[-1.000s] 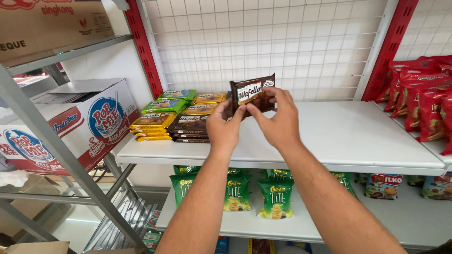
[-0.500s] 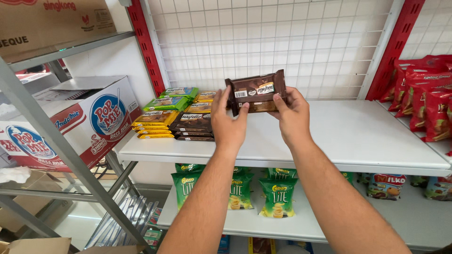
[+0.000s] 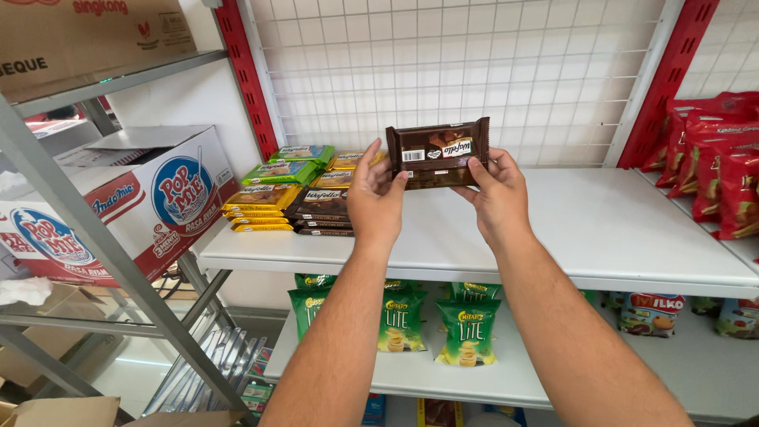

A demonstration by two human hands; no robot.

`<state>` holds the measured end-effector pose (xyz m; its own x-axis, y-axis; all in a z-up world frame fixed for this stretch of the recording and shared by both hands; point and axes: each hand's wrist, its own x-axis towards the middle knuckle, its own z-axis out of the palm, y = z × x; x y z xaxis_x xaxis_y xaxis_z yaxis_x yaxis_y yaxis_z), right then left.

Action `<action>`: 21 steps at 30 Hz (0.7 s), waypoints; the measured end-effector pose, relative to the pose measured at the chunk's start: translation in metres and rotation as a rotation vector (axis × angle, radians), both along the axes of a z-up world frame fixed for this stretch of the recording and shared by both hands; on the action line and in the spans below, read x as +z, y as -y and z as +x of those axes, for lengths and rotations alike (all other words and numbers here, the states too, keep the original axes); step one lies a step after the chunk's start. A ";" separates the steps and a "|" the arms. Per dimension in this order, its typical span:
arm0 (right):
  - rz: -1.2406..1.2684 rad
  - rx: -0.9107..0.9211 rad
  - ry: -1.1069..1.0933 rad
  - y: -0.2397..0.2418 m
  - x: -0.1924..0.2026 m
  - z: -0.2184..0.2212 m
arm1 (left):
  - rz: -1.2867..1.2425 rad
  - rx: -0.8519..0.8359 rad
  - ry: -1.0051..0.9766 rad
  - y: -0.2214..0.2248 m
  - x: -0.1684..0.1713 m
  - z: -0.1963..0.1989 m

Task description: The person takes chocolate wafer packs from a cardboard box and places them onto a retail shelf, organizing them by brand and color.

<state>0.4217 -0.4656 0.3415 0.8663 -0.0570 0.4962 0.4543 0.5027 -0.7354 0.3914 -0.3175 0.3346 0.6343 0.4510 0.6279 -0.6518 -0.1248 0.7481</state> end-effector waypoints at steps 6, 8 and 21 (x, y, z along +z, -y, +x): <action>-0.202 -0.253 0.062 -0.005 -0.002 0.006 | -0.074 -0.049 -0.032 0.004 -0.005 0.001; -0.375 -0.481 0.087 -0.003 0.001 -0.006 | -0.079 -0.021 -0.004 0.008 -0.006 0.000; -0.441 -0.333 0.304 -0.020 0.011 -0.029 | 0.360 0.118 0.188 0.034 -0.002 -0.023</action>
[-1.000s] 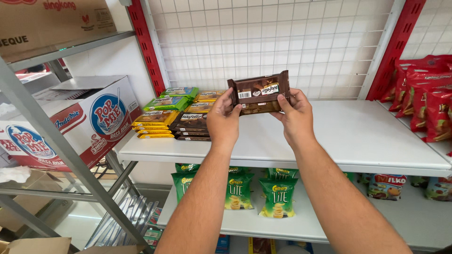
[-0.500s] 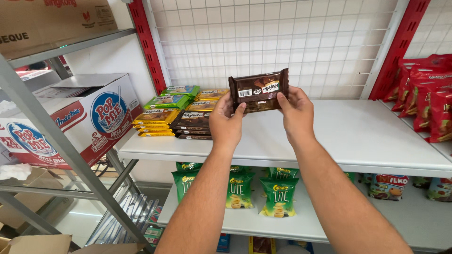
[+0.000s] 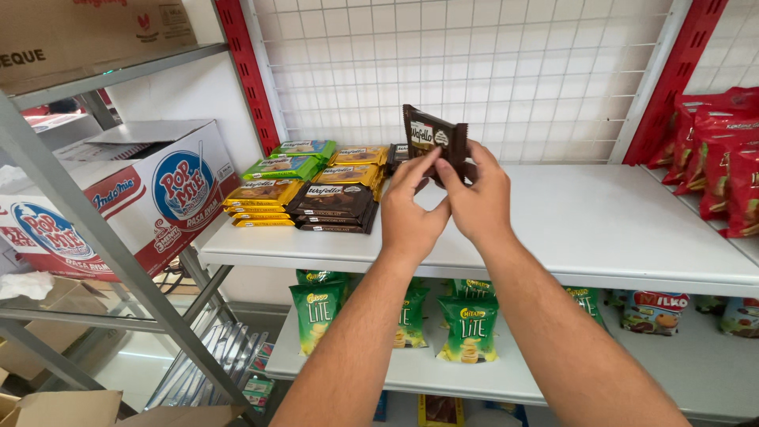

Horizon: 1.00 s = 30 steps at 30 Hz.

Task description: The person takes chocolate wafer packs from a cardboard box and places them onto a retail shelf, organizing them by brand and color.

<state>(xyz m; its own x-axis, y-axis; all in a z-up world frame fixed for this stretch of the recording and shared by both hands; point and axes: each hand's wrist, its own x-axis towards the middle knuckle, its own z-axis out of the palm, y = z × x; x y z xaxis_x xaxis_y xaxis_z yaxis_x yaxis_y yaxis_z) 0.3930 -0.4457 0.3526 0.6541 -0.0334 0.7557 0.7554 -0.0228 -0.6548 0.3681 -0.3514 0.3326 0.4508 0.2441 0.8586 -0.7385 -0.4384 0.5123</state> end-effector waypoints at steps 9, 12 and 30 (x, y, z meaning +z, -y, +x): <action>0.260 0.290 -0.233 0.021 -0.001 0.023 | -0.296 -0.034 -0.272 -0.027 0.013 0.007; 0.249 0.289 -0.246 0.024 -0.005 0.029 | -0.314 -0.020 -0.253 -0.028 0.010 0.009; -0.174 0.648 -0.567 -0.054 -0.051 -0.090 | 0.934 0.540 -0.126 -0.163 -0.038 -0.181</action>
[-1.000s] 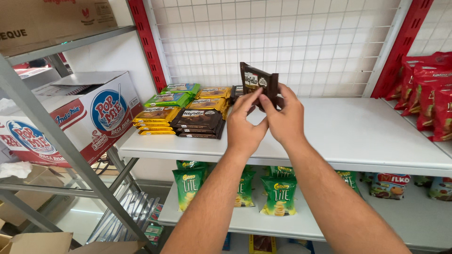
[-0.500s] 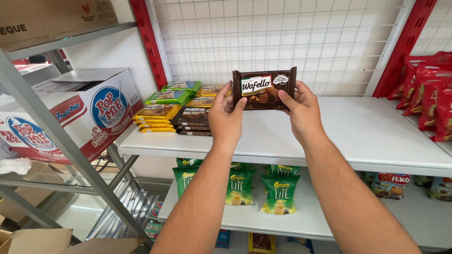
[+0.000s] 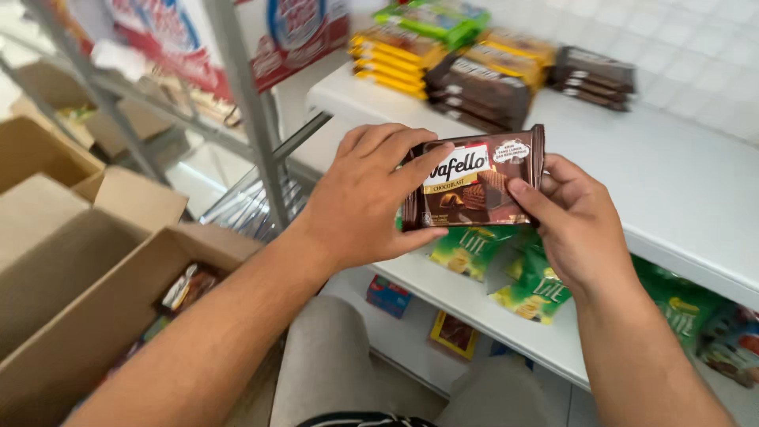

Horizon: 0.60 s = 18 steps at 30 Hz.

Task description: The person takes chocolate wafer packs from a cardboard box and places them onto a retail shelf, organizing them by brand and color.

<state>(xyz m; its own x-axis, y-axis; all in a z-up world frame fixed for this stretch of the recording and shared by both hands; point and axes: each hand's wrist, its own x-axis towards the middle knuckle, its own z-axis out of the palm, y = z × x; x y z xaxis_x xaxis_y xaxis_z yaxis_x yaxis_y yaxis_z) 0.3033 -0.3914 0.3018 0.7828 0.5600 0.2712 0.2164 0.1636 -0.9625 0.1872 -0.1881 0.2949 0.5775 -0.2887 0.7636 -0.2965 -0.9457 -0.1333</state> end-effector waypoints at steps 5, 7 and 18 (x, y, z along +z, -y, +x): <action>-0.508 0.114 0.117 -0.042 -0.059 -0.053 | -0.138 0.162 0.014 -0.073 -0.058 -0.076; -0.567 0.287 0.163 -0.049 -0.115 -0.066 | -0.212 0.253 0.014 -0.103 -0.087 -0.103; -0.857 0.327 0.604 -0.064 -0.292 -0.151 | -0.456 0.816 -0.116 -0.194 -0.272 -0.199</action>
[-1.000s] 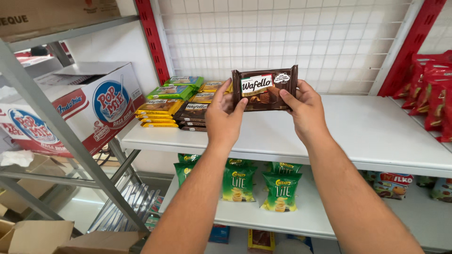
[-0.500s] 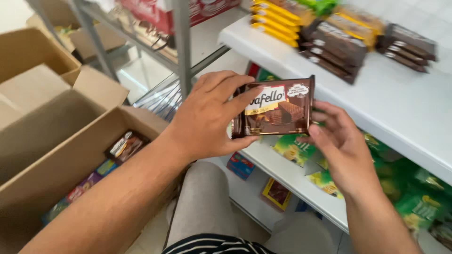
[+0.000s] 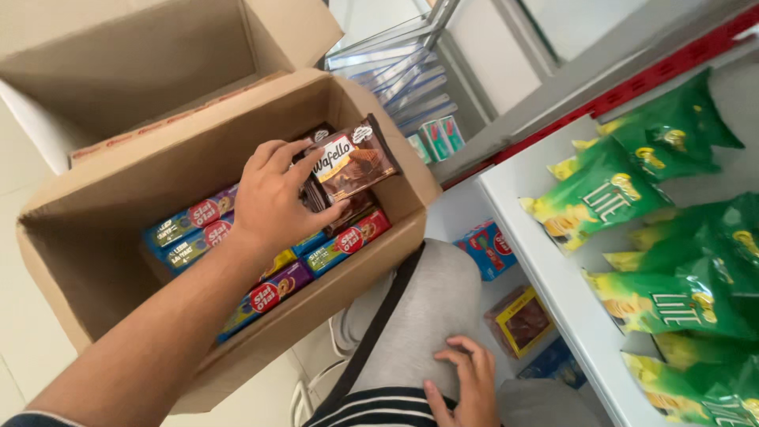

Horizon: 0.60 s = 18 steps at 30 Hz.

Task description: The person takes chocolate wafer packs from a cardboard box and places them onto a retail shelf, organizing them by brand and color.

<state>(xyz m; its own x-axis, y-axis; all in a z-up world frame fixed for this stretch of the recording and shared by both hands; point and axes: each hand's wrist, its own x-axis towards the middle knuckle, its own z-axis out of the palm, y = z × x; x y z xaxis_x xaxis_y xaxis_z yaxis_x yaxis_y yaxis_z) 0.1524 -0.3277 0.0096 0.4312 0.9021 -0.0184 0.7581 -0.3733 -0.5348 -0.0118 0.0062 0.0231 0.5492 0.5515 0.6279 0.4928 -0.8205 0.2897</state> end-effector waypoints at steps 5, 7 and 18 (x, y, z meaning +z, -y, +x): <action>0.057 -0.010 0.035 0.001 -0.017 0.006 | -0.070 0.072 -0.184 -0.002 -0.063 -0.002; 0.017 -0.030 0.028 0.004 -0.021 0.009 | -0.114 0.076 -0.261 -0.002 -0.085 0.002; -0.021 0.000 0.070 0.020 -0.041 0.031 | -0.024 0.030 -0.517 -0.003 -0.131 0.021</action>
